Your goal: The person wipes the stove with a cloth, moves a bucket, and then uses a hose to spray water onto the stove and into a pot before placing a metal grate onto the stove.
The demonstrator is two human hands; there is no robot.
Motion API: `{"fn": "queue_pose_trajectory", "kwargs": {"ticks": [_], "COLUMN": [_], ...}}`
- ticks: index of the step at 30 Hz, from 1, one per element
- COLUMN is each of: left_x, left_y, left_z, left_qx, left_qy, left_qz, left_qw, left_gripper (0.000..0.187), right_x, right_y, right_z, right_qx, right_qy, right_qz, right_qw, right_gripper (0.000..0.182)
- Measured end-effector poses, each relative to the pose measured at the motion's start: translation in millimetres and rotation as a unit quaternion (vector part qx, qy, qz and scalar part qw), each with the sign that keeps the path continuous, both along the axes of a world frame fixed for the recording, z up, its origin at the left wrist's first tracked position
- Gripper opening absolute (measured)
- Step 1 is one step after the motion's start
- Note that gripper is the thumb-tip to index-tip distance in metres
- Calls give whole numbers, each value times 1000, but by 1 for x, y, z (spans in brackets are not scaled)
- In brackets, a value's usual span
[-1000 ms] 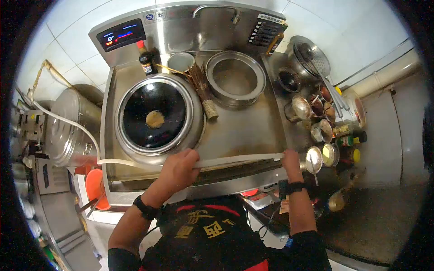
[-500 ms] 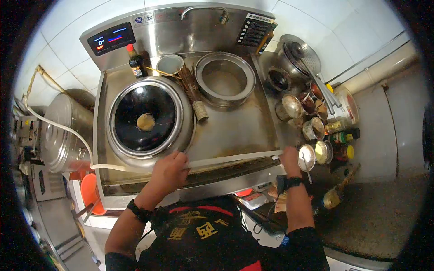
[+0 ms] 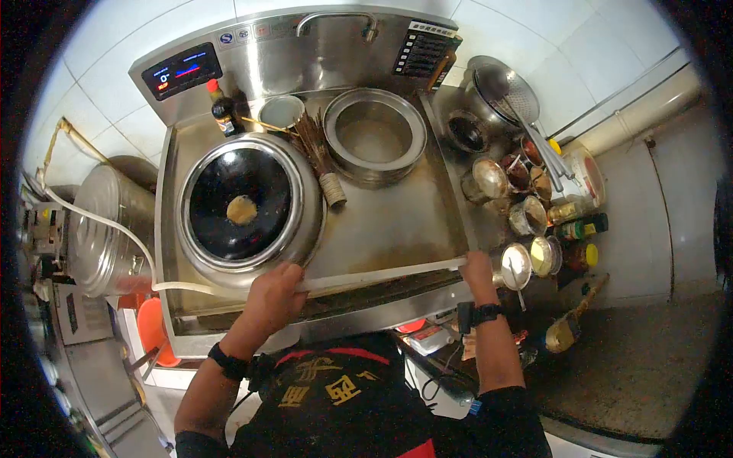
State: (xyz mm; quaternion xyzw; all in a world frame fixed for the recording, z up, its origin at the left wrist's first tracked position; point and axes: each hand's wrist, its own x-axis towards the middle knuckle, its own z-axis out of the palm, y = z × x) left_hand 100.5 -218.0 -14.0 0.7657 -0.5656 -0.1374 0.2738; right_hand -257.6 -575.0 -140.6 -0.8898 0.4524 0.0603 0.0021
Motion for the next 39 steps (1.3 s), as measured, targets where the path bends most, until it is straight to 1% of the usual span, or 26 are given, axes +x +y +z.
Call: {"fn": "queue_pose_trajectory", "kwargs": {"ticks": [1, 4, 7, 10, 11, 13, 14, 15, 17, 18, 20, 22, 23, 24, 25, 27, 28, 30, 31, 32, 33, 35, 37, 38, 39], "left_x": [0, 1, 4, 0, -1, -2, -4, -6, -10, -10, -10, -5, -5, 1, 5, 20, 27, 37, 45, 56, 60, 63, 64, 64, 64], "left_y": [1, 3, 8, 9, 10, 13, 13, 15, 18, 20, 22, 29, 32, 38, 42, 53, 55, 53, 57, 61, 56, 50, 49, 48, 48], "left_z": [-5, -17, -25, -14, -9, 5, 16, 29, 53, 65, 76, 81, 85, 85, 91, 82, 83, 89, 84, 75, 77, 85, 88, 87, 88], "left_qx": [7, 0, 24, 56, 44, 20, 17, 14, -1, -14, -26, -34, -27, -25, -32, -39, -48, -69, -71, -74, -79, -55, -33, -44, -41], "left_qy": [-1, -14, -19, 1, -1, -4, -1, 3, 10, 14, 5, -25, -67, -54, -54, -75, -75, -72, -101, -130, -159, -161, -156, -154, -151], "left_qz": [4, 12, 20, 26, 19, 5, 1, -2, 1, 5, 15, 24, 42, 43, 51, 104, 109, 120, 117, 116, 117, 121, 139, 137, 133], "left_qw": [1000, 1000, 999, 998, 999, 1000, 1000, 1000, 1000, 1000, 1000, 999, 996, 997, 997, 991, 990, 988, 985, 982, 977, 978, 977, 977, 979], "left_gripper": [28, 27, 26, 28, 29, 31, 32, 33, 33, 32, 29, 27, 27, 29, 30, 28, 28, 27, 27, 27, 27, 30, 33, 37, 37], "right_x": [4, 3, -1, 0, -2, -6, -8, -10, -16, -20, -20, 10, 23, 38, 49, 61, 67, 76, 80, 86, 90, 94, 108, 113, 113], "right_y": [3, 1, 1, 4, 3, 2, 3, 5, 15, 25, 53, 89, 97, 100, 102, 110, 112, 110, 110, 111, 111, 114, 120, 122, 123], "right_z": [8, 8, 11, 21, 16, 7, 5, 3, 2, 6, 11, 14, 1, -19, -35, -49, -55, -74, -84, -90, -87, -80, -45, -32, -28], "right_qx": [4, 58, 54, 58, 107, 201, 313, 417, 441, 349, 278, 343, 436, 484, 483, 473, 468, 420, 404, 389, 392, 397, 380, 373, 377], "right_qy": [-20, -31, -56, -68, -81, -106, -160, -210, -239, -212, -184, -211, -412, -568, -658, -684, -698, -708, -700, -691, -698, -702, -691, -684, -678], "right_qz": [1, -19, -21, -42, -82, -162, -239, -310, -200, -20, 79, -83, -284, -443, -547, -531, -522, -558, -574, -591, -593, -590, -613, -626, -630], "right_qw": [1000, 998, 997, 995, 988, 960, 905, 828, 842, 913, 939, 912, 748, 496, 186, 161, 148, 106, 127, 148, 85, -37, -35, -33, -32], "right_gripper": [27, 28, 30, 32, 32, 32, 32, 31, 32, 34, 34, 34, 32, 29, 27, 21, 18, 14, 15, 20, 25, 35, 41, 44, 46]}}
